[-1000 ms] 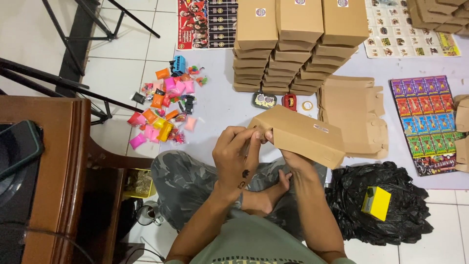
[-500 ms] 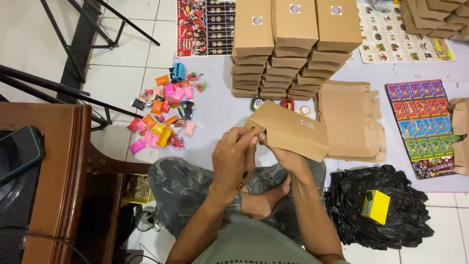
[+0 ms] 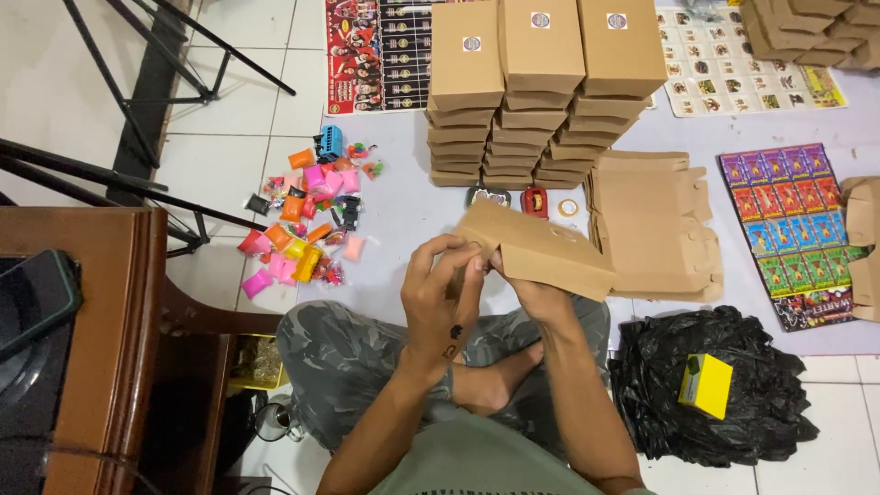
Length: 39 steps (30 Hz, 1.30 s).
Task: Folding cardboard boxes and packing them with small toy items and stickers while sitting on the floor.
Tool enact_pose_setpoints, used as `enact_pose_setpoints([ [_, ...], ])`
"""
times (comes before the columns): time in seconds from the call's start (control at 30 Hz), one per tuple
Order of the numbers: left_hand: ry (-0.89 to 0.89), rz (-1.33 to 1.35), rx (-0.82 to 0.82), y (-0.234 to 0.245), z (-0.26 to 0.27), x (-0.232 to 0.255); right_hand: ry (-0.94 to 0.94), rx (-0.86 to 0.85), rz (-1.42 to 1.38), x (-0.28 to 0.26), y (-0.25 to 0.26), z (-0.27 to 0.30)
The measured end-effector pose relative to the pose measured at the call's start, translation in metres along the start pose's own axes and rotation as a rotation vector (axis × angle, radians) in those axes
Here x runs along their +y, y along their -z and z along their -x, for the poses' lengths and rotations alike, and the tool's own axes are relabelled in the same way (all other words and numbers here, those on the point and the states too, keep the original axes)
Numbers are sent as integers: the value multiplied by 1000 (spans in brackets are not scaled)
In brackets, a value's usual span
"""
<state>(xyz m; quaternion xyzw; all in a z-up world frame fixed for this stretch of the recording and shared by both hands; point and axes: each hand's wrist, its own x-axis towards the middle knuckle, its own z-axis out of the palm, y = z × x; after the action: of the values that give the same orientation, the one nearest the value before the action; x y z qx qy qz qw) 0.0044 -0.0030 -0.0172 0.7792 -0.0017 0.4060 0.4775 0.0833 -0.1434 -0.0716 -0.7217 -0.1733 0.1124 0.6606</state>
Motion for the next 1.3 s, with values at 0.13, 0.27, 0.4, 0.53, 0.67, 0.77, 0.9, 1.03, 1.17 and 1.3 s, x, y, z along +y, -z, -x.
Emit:
enact_pose_setpoints([
  [0.13, 37, 103, -12, -1, -1, 4, 15, -25, -60, -3, -6, -3],
  [0.27, 78, 165, -3, -2, 5, 6, 10, -62, -159, 1, -5, 19],
  [0.4, 125, 173, 47, 0, 7, 2, 2, -109, -258, 1, -8, 18],
  [0.53, 105, 140, 55, 5, 5, -1, -11, -161, -324, 1, -14, 9],
  [0.67, 135, 108, 14, 10, 5, 0, -29, -223, -421, 1, -18, 4],
  [0.77, 173, 92, 9, 11, 7, -1, -40, -249, -482, 1, -21, 6],
  [0.9, 269, 143, 31, 7, 10, -3, -61, -278, -573, -1, -30, -3],
  [1.03, 347, 250, 5, 11, 10, 1, -72, -294, -636, -1, -31, 0],
  [1.17, 408, 330, -34, 16, 4, 2, -81, -326, -727, -1, -19, -4],
  [1.3, 395, 336, -71, 14, 6, -4, -99, -365, -817, -1, -14, -7],
])
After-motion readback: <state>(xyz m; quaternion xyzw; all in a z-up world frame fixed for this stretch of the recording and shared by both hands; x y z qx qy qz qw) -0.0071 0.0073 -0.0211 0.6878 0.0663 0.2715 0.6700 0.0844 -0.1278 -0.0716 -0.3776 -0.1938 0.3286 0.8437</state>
